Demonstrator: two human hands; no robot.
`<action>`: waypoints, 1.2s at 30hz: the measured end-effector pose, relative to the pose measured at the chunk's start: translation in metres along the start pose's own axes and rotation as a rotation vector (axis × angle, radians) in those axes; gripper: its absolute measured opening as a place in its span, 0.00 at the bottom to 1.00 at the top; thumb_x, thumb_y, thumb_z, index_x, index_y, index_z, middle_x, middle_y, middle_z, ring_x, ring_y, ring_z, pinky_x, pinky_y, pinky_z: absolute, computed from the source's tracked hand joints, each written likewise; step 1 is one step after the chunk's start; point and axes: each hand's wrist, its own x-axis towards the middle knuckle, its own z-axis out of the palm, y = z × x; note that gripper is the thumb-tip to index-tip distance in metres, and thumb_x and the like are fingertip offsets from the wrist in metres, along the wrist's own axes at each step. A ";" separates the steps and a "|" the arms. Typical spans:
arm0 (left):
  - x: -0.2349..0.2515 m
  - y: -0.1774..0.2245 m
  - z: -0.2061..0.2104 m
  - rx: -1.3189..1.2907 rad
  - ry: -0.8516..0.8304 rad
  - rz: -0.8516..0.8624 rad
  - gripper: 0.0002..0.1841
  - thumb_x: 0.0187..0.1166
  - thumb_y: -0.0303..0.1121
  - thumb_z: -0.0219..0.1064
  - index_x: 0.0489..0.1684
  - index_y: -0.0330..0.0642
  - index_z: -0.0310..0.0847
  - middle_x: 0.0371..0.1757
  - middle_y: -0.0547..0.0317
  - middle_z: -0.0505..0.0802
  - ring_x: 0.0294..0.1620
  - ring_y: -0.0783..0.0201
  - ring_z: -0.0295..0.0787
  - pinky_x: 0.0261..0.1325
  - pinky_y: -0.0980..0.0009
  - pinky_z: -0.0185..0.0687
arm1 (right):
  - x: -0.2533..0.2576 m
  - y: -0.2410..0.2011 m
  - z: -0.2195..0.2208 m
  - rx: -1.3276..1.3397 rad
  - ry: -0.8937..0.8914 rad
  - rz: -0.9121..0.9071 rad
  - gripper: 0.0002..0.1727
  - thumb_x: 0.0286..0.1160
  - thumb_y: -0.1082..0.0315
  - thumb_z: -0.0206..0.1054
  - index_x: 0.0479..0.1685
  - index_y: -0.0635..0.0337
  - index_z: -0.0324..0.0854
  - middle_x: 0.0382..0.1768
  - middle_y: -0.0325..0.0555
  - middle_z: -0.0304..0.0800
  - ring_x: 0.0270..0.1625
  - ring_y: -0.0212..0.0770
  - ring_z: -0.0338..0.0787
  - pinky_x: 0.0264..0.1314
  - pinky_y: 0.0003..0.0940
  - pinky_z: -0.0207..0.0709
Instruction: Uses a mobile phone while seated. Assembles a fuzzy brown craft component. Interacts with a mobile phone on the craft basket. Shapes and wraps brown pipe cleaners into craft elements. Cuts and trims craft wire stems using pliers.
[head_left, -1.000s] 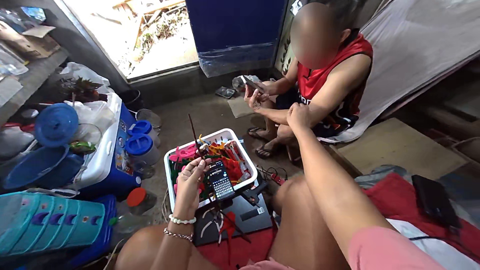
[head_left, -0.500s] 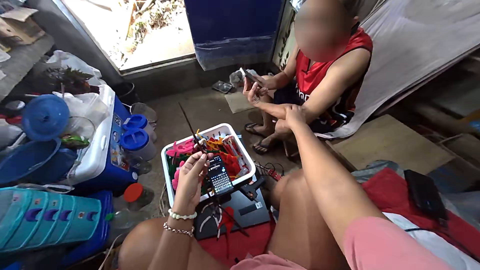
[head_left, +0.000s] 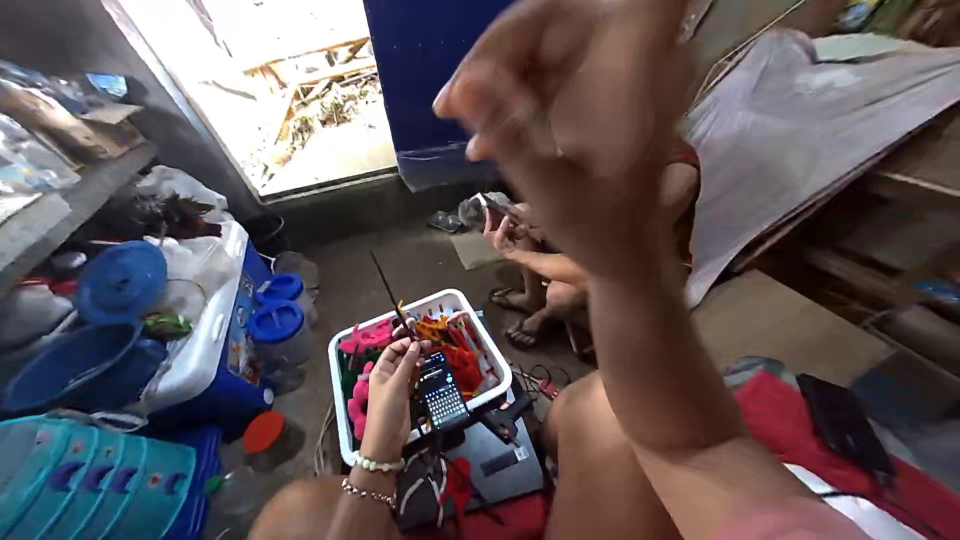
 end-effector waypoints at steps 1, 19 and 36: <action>-0.002 0.001 -0.002 0.014 -0.021 0.016 0.08 0.88 0.25 0.57 0.55 0.35 0.81 0.46 0.56 0.95 0.39 0.72 0.90 0.41 0.79 0.84 | -0.019 0.012 0.016 -0.026 -0.101 0.092 0.31 0.80 0.69 0.69 0.79 0.76 0.65 0.44 0.48 0.90 0.38 0.34 0.90 0.38 0.30 0.88; -0.001 -0.024 -0.016 0.917 -0.240 0.414 0.10 0.78 0.33 0.71 0.52 0.40 0.87 0.46 0.62 0.96 0.45 0.75 0.93 0.52 0.76 0.90 | -0.246 0.065 0.069 -0.146 -0.791 0.227 0.12 0.74 0.79 0.65 0.44 0.54 0.92 0.45 0.43 0.95 0.56 0.49 0.93 0.71 0.67 0.71; 0.001 -0.029 0.010 0.268 -0.195 0.026 0.07 0.72 0.20 0.72 0.36 0.40 0.78 0.32 0.64 0.92 0.35 0.70 0.92 0.46 0.73 0.91 | -0.245 0.073 0.056 -0.030 -0.661 0.261 0.07 0.83 0.64 0.67 0.42 0.53 0.91 0.45 0.39 0.94 0.60 0.41 0.90 0.80 0.58 0.66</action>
